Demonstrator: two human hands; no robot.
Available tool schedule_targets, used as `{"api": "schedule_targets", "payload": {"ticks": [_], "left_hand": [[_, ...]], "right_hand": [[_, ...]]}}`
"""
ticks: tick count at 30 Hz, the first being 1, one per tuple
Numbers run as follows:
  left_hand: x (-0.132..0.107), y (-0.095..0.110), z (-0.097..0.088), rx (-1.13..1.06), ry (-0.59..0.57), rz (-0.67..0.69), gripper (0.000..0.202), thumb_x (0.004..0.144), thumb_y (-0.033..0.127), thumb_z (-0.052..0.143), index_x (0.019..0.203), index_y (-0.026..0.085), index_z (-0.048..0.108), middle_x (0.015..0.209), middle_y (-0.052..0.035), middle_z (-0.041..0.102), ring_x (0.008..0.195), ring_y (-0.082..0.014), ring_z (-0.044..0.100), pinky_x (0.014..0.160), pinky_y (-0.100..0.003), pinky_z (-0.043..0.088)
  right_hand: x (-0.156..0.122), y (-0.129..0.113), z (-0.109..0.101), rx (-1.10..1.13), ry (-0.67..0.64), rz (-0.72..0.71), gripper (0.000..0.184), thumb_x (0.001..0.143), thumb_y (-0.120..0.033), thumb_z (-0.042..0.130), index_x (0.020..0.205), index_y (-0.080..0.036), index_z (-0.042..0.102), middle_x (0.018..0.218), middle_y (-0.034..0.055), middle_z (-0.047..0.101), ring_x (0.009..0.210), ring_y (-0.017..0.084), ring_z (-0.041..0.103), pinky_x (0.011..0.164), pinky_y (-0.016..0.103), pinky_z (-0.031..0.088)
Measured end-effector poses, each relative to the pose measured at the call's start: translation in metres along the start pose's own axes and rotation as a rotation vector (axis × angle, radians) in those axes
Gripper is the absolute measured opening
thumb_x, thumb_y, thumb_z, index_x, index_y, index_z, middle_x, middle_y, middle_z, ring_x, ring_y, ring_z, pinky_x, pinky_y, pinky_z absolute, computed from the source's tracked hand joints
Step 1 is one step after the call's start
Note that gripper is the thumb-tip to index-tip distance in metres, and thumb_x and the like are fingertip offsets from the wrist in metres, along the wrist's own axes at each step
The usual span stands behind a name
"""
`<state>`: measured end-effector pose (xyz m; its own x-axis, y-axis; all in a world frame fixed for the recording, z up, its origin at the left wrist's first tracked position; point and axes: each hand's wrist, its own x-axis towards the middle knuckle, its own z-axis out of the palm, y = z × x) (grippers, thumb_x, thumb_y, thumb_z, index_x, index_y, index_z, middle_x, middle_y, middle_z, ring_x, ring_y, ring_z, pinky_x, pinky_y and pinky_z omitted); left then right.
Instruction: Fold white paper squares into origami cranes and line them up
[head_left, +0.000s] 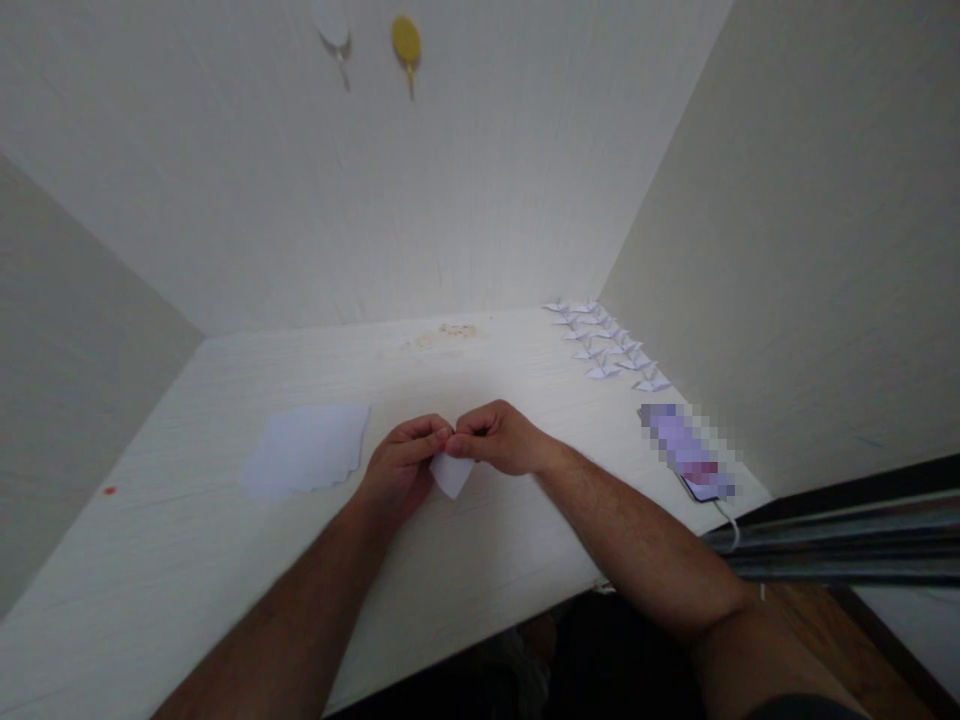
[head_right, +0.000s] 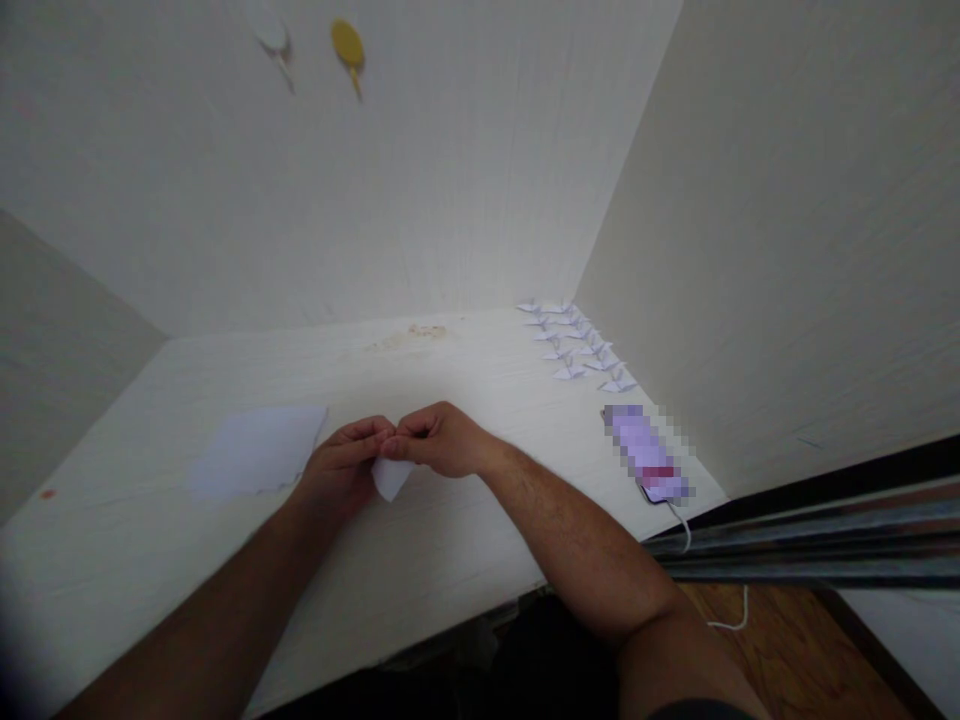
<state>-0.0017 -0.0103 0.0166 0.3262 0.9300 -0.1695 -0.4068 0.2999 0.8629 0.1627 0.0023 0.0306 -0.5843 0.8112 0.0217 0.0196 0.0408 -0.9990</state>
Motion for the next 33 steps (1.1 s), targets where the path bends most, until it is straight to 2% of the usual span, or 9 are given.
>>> {"api": "schedule_targets", "payload": {"ticks": [10,17,20,23,26,29,33], "left_hand": [[0.001,0.002,-0.003,-0.110,-0.006,-0.024,0.024,0.058,0.029,0.084,0.061,0.013,0.066,0.057,-0.0027,0.059,0.055,-0.0132,0.054,0.054,-0.025,0.040],[0.002,0.003,-0.006,-0.115,0.045,-0.006,0.025,0.060,0.029,0.083,0.061,0.013,0.063,0.057,-0.0011,0.057,0.053,-0.0103,0.050,0.051,-0.023,0.039],[0.003,0.002,-0.006,-0.115,0.089,0.027,0.022,0.061,0.026,0.080,0.061,0.013,0.062,0.057,-0.0003,0.057,0.053,-0.0102,0.050,0.052,-0.023,0.040],[0.005,0.002,-0.007,-0.126,0.113,0.065,0.018,0.063,0.024,0.077,0.061,0.013,0.062,0.057,0.0002,0.056,0.054,-0.0112,0.051,0.054,-0.025,0.043],[0.007,0.001,-0.009,-0.201,0.129,0.054,0.016,0.069,0.025,0.071,0.062,0.014,0.063,0.059,-0.0013,0.058,0.056,-0.0137,0.054,0.057,-0.028,0.046],[0.007,0.002,-0.011,-0.261,0.122,0.022,0.013,0.072,0.025,0.067,0.067,0.013,0.066,0.066,-0.0038,0.063,0.062,-0.0161,0.058,0.060,-0.031,0.048],[0.005,0.002,-0.012,-0.240,0.065,0.039,0.014,0.070,0.024,0.068,0.078,0.013,0.072,0.072,-0.0056,0.067,0.067,-0.0175,0.061,0.064,-0.031,0.049]], "right_hand": [[0.001,0.007,-0.004,0.107,-0.060,-0.025,0.041,0.074,-0.053,0.074,0.068,-0.016,0.056,0.053,-0.0072,0.048,0.049,0.006,0.039,0.047,0.021,0.028],[0.003,0.004,-0.006,0.042,0.071,0.032,0.041,0.067,-0.049,0.078,0.063,-0.017,0.054,0.047,-0.0087,0.046,0.042,0.005,0.035,0.041,0.020,0.025],[0.003,0.004,-0.007,-0.003,0.103,0.046,0.041,0.068,-0.050,0.076,0.061,-0.018,0.052,0.045,-0.0094,0.043,0.041,0.004,0.031,0.041,0.020,0.022],[0.004,0.005,-0.007,-0.070,0.187,0.038,0.039,0.073,-0.051,0.070,0.060,-0.018,0.054,0.044,-0.0089,0.040,0.042,0.005,0.029,0.042,0.020,0.020],[0.005,0.006,-0.007,-0.107,0.254,0.025,0.038,0.075,-0.052,0.065,0.062,-0.018,0.056,0.045,-0.0081,0.039,0.044,0.005,0.030,0.043,0.021,0.020],[0.006,0.008,-0.008,-0.127,0.258,0.016,0.038,0.075,-0.052,0.064,0.062,-0.018,0.055,0.046,-0.0072,0.042,0.044,0.006,0.031,0.044,0.021,0.021],[0.006,0.012,-0.009,-0.127,0.237,0.018,0.039,0.078,-0.053,0.062,0.063,-0.018,0.056,0.046,-0.0072,0.042,0.043,0.006,0.031,0.044,0.021,0.021]]}}
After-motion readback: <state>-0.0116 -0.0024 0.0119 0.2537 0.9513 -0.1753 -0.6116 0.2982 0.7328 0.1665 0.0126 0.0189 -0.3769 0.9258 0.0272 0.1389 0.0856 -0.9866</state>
